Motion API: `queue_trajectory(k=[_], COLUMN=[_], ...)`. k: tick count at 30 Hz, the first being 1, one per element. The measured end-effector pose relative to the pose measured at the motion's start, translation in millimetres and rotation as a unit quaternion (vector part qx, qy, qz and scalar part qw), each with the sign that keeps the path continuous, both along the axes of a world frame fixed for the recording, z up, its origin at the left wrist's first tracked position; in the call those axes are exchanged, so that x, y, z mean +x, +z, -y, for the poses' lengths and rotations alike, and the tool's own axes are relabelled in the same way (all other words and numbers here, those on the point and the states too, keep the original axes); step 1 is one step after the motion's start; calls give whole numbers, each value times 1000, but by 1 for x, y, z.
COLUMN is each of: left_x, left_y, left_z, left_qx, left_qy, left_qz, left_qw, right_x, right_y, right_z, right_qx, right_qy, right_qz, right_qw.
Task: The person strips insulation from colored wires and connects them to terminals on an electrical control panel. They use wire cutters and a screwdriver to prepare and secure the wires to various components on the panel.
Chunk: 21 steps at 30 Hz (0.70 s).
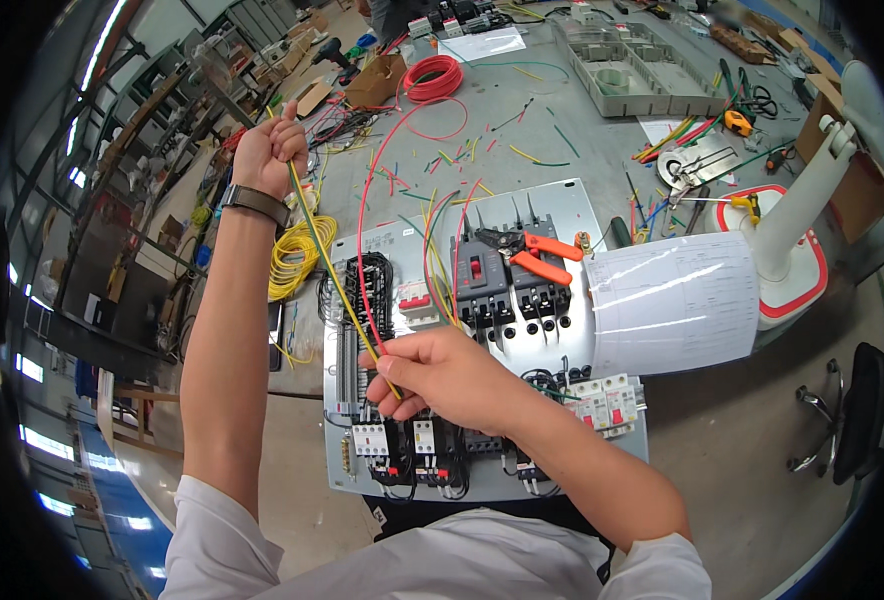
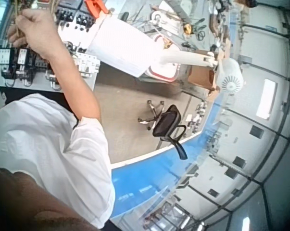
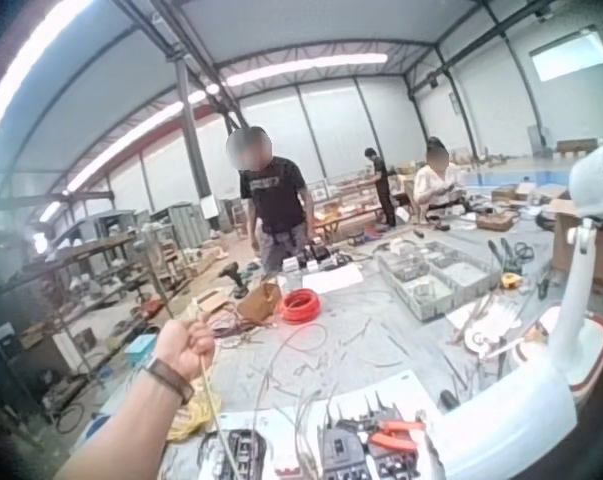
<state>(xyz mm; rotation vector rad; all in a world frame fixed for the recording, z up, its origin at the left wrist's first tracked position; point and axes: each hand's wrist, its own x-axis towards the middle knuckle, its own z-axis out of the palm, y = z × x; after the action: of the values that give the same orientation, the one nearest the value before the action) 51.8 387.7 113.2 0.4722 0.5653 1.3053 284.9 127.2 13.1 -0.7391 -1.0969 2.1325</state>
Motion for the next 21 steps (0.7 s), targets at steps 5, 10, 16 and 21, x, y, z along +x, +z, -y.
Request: queue_trajectory(k=[5, 10, 16, 21], left_x=[4, 24, 82, 86], left_y=[-1, -11, -49, -37], left_z=[-5, 21, 126, 142], left_qx=[-1, -5, 12, 23], left_qy=[-10, -37, -136, -225], left_qz=[17, -141, -196, -104], left_qw=[1000, 989, 971, 969], right_x=[-2, -1, 6, -3], right_y=[-12, -9, -15, -15], right_z=[0, 1, -4, 0], right_qx=[45, 46, 52, 51], right_qy=[-29, -73, -152, -168], right_qz=[-5, 0, 34, 40], right_qw=[999, 996, 986, 984])
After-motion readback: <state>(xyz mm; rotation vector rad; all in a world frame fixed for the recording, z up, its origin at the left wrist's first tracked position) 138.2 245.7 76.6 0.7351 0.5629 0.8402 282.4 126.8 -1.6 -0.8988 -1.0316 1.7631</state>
